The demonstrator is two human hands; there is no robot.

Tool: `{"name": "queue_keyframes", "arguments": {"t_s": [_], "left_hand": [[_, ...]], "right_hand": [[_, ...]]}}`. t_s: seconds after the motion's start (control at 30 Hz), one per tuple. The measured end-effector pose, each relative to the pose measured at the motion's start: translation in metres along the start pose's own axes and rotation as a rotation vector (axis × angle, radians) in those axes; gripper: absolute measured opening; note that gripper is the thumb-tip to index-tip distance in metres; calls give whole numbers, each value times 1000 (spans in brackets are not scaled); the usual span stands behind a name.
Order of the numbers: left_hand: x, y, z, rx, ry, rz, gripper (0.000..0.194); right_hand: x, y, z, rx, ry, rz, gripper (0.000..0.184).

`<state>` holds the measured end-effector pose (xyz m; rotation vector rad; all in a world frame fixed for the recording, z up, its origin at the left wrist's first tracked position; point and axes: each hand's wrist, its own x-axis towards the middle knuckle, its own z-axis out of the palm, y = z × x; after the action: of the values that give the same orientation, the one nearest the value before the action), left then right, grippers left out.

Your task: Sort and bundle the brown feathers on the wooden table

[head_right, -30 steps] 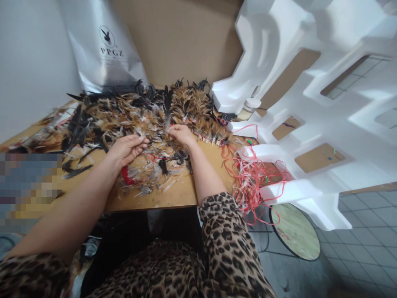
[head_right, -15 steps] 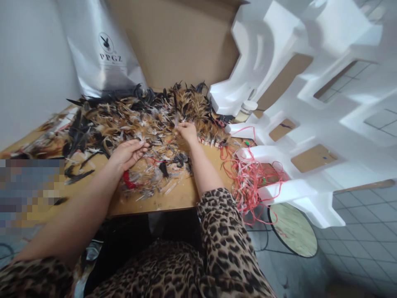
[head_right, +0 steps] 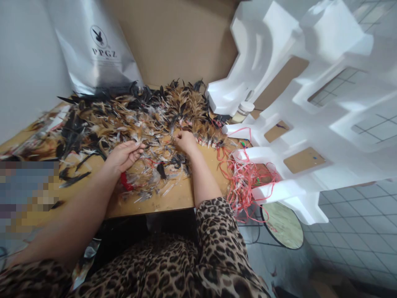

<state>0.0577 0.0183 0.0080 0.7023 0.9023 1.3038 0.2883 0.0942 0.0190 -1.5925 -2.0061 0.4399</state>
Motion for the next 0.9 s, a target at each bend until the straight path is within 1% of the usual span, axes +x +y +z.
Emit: {"name": "queue_keyframes", "arguments": {"t_s": [0.1, 0.27, 0.33, 0.4, 0.53, 0.6, 0.67, 0.77, 0.83, 0.9], "left_hand": [[-1, 0, 1, -5, 0, -3, 8], [0, -1, -1, -3, -2, -2, 9], [1, -1, -2, -9, -7, 2, 10], [1, -1, -3, -12, -8, 1, 11], [0, 1, -1, -16, 1, -5, 11], [-1, 2, 0, -10, 16, -10, 11], [-1, 2, 1, -2, 35, -13, 10], [-2, 2, 1, -2, 48, -7, 9], [-2, 2, 1, -6, 46, -1, 9], [-2, 2, 0, -9, 48, 0, 10]], "right_hand": [[2, -5, 10, -87, -9, -38, 20], [8, -11, 25, -264, -80, -56, 20], [9, -11, 27, -294, -89, -43, 19], [9, -9, 27, -265, -85, -17, 18], [9, -1, 22, -31, -89, 41, 27], [8, 5, 18, 58, -62, 74, 30], [7, 10, 11, 40, 24, 102, 28], [4, 16, -1, -102, 148, 161, 21], [3, 18, -8, -152, 167, 189, 19], [2, 18, -14, -114, 150, 180, 20]]}}
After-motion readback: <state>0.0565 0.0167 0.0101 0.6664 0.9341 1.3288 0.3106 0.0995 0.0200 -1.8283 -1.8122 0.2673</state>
